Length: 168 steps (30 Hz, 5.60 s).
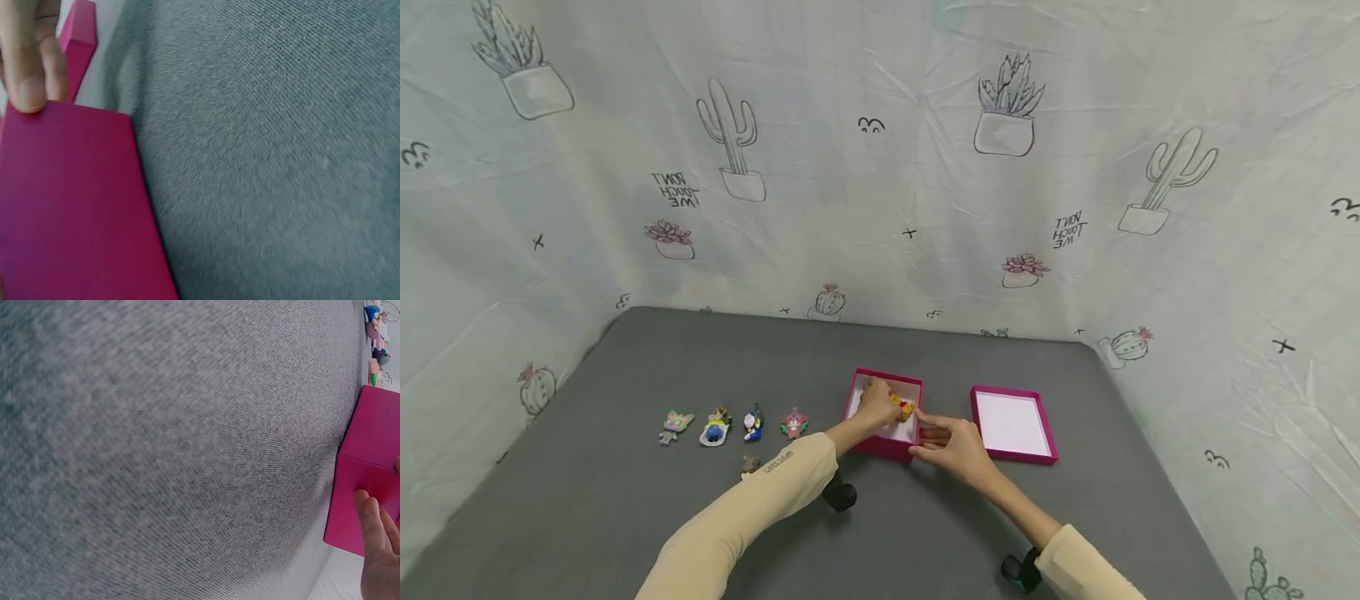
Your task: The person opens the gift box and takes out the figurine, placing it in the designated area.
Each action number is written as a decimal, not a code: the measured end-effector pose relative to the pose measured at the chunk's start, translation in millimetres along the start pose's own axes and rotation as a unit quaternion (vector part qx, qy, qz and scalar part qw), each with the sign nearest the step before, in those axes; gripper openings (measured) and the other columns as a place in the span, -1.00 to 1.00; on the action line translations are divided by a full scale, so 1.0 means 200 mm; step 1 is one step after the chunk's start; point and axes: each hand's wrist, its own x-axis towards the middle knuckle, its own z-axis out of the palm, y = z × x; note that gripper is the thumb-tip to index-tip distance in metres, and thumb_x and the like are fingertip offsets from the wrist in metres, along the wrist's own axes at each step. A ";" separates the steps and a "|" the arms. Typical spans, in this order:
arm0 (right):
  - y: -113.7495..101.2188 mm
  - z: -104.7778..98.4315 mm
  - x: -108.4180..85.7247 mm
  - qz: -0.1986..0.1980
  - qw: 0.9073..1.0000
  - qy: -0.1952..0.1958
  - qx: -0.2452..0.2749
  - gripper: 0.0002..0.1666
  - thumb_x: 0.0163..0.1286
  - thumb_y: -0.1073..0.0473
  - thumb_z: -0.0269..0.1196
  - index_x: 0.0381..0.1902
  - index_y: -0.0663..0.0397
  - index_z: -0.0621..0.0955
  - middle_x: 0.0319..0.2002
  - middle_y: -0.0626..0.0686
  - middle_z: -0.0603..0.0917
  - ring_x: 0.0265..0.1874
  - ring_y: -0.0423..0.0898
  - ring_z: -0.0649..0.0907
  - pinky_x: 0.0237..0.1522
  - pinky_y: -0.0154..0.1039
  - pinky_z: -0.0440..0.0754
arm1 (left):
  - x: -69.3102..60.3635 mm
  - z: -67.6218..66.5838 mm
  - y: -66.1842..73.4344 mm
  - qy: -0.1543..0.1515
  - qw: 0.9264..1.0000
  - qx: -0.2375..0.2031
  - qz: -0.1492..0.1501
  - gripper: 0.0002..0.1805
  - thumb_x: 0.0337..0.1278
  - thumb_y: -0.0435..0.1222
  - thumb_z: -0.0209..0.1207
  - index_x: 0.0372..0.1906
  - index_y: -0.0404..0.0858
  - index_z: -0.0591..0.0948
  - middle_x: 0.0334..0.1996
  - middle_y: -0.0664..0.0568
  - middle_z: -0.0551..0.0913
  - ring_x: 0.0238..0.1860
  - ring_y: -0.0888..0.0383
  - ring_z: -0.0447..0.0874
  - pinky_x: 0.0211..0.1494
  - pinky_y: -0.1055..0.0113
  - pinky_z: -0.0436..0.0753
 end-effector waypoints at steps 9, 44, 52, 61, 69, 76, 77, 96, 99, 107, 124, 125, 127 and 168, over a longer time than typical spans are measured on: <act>-0.13 -0.02 -0.01 0.005 1.000 -0.006 0.002 -0.39 0.08 0.40 0.42 0.10 0.54 0.51 -0.08 0.46 0.61 -0.24 0.18 0.72 -0.25 -0.09 0.68 | -0.12 -0.12 0.06 -0.043 0.996 0.044 0.064 -0.45 -0.33 -0.41 0.53 -0.10 -0.51 0.57 -0.18 -0.23 0.62 -0.13 -0.09 0.58 0.01 0.10 0.59; 0.00 0.00 0.00 0.020 1.000 -0.002 0.006 -0.32 0.08 0.31 0.46 0.17 0.39 0.52 -0.06 0.36 0.65 -0.21 0.08 0.73 -0.22 -0.23 0.67 | -0.10 -0.17 0.05 -0.052 0.978 0.135 0.150 -0.58 -0.22 -0.31 0.50 -0.19 -0.44 0.67 -0.26 -0.13 0.68 -0.23 0.04 0.60 -0.11 0.22 0.63; -0.18 -0.04 0.00 0.009 1.000 -0.006 -0.003 -0.37 0.08 0.44 0.41 0.12 0.54 0.49 -0.05 0.48 0.59 -0.23 0.23 0.71 -0.23 -0.08 0.67 | -0.07 -0.32 0.04 -0.138 0.973 0.019 0.184 -0.57 -0.07 -0.29 0.42 -0.05 -0.37 0.63 -0.10 -0.12 0.66 -0.09 0.03 0.67 -0.05 0.29 0.65; -0.23 -0.04 -0.01 0.029 0.999 -0.012 -0.006 -0.39 0.09 0.46 0.40 0.12 0.55 0.49 -0.05 0.47 0.59 -0.21 0.25 0.70 -0.21 -0.09 0.67 | -0.11 -0.50 0.04 -0.251 0.929 -0.148 0.228 -0.51 0.00 -0.43 0.36 0.11 -0.38 0.55 0.07 -0.15 0.58 0.10 0.01 0.58 0.14 0.18 0.54; -0.21 -0.03 -0.01 0.027 1.000 -0.011 0.012 -0.38 0.08 0.45 0.41 0.12 0.55 0.49 -0.04 0.47 0.59 -0.21 0.23 0.70 -0.20 -0.02 0.66 | -0.15 -0.63 0.03 -0.245 0.922 -0.164 0.252 -0.43 0.00 -0.41 0.37 0.20 -0.23 0.53 0.18 -0.03 0.52 0.20 0.03 0.46 0.21 0.12 0.48; -0.13 -0.02 -0.01 0.016 1.000 0.001 0.022 -0.37 0.06 0.43 0.43 0.11 0.51 0.52 -0.05 0.46 0.60 -0.22 0.18 0.71 -0.22 -0.06 0.67 | -0.20 -0.77 -0.03 -0.243 0.926 -0.165 0.238 -0.44 0.03 -0.40 0.36 0.21 -0.25 0.52 0.23 -0.14 0.45 0.27 0.03 0.40 0.23 0.23 0.45; -0.14 -0.02 -0.01 0.014 1.000 0.001 0.022 -0.37 0.06 0.43 0.43 0.11 0.51 0.52 -0.05 0.46 0.60 -0.23 0.18 0.72 -0.22 -0.06 0.67 | -0.21 -0.79 -0.04 -0.240 0.925 -0.169 0.240 -0.44 0.03 -0.41 0.35 0.21 -0.28 0.51 0.23 -0.15 0.45 0.27 0.02 0.41 0.22 0.23 0.46; -0.20 -0.03 -0.02 0.007 1.000 -0.005 0.013 -0.37 0.06 0.46 0.41 0.12 0.53 0.49 -0.04 0.47 0.59 -0.21 0.24 0.70 -0.20 -0.04 0.65 | -0.39 -1.06 -0.32 -0.206 0.936 -0.132 0.251 -0.44 0.06 -0.45 0.32 0.22 -0.39 0.47 0.18 -0.22 0.51 0.17 0.27 0.52 0.19 0.39 0.48; -0.20 -0.03 -0.02 0.005 1.000 -0.006 0.013 -0.37 0.07 0.46 0.41 0.12 0.54 0.49 -0.03 0.47 0.58 -0.21 0.24 0.70 -0.20 -0.05 0.65 | -0.42 -1.13 -0.38 -0.197 0.945 -0.103 0.239 -0.43 0.05 -0.42 0.34 0.23 -0.36 0.48 0.17 -0.12 0.54 0.16 0.30 0.51 0.19 0.35 0.49; -0.20 -0.03 -0.03 0.004 1.000 -0.006 0.016 -0.37 0.06 0.46 0.41 0.13 0.54 0.49 -0.01 0.47 0.57 -0.20 0.24 0.70 -0.19 -0.04 0.65 | -0.53 -1.27 -0.56 -0.188 0.952 -0.041 0.239 -0.42 0.02 -0.38 0.37 0.20 -0.39 0.49 0.15 -0.31 0.51 0.14 0.39 0.49 0.15 0.37 0.52; -0.20 -0.02 -0.03 0.003 1.000 -0.006 0.021 -0.37 0.07 0.47 0.40 0.13 0.55 0.48 -0.03 0.48 0.58 -0.20 0.25 0.70 -0.18 0.01 0.64 | -0.66 -1.31 -0.77 -0.166 0.960 0.069 0.213 -0.39 -0.13 -0.33 0.45 0.13 -0.40 0.55 0.06 -0.30 0.56 0.04 0.48 0.50 -0.03 0.17 0.62; -0.20 -0.02 -0.03 0.003 1.000 -0.005 0.020 -0.37 0.07 0.47 0.40 0.13 0.55 0.48 -0.04 0.48 0.58 -0.21 0.25 0.70 -0.19 0.01 0.64 | -0.66 -1.30 -0.78 -0.165 0.960 0.069 0.217 -0.39 -0.13 -0.33 0.45 0.12 -0.40 0.56 0.06 -0.30 0.56 0.05 0.48 0.49 -0.03 0.18 0.62; -0.20 -0.02 -0.03 0.001 1.000 -0.002 0.017 -0.37 0.07 0.48 0.40 0.12 0.55 0.49 -0.05 0.48 0.59 -0.21 0.25 0.70 -0.20 0.01 0.65 | -0.67 -1.28 -0.79 -0.159 0.959 0.075 0.223 -0.39 -0.16 -0.32 0.47 0.11 -0.39 0.57 0.05 -0.28 0.58 0.06 0.47 0.48 -0.03 0.20 0.62; -0.20 -0.01 -0.04 0.001 1.000 0.007 0.021 -0.38 0.05 0.49 0.40 0.11 0.55 0.49 -0.03 0.49 0.57 -0.22 0.25 0.70 -0.21 0.03 0.64 | -0.70 -1.31 -0.76 -0.057 0.974 0.055 0.212 -0.43 -0.05 -0.25 0.41 0.12 -0.37 0.57 0.05 -0.24 0.60 0.02 0.42 0.57 -0.01 0.36 0.61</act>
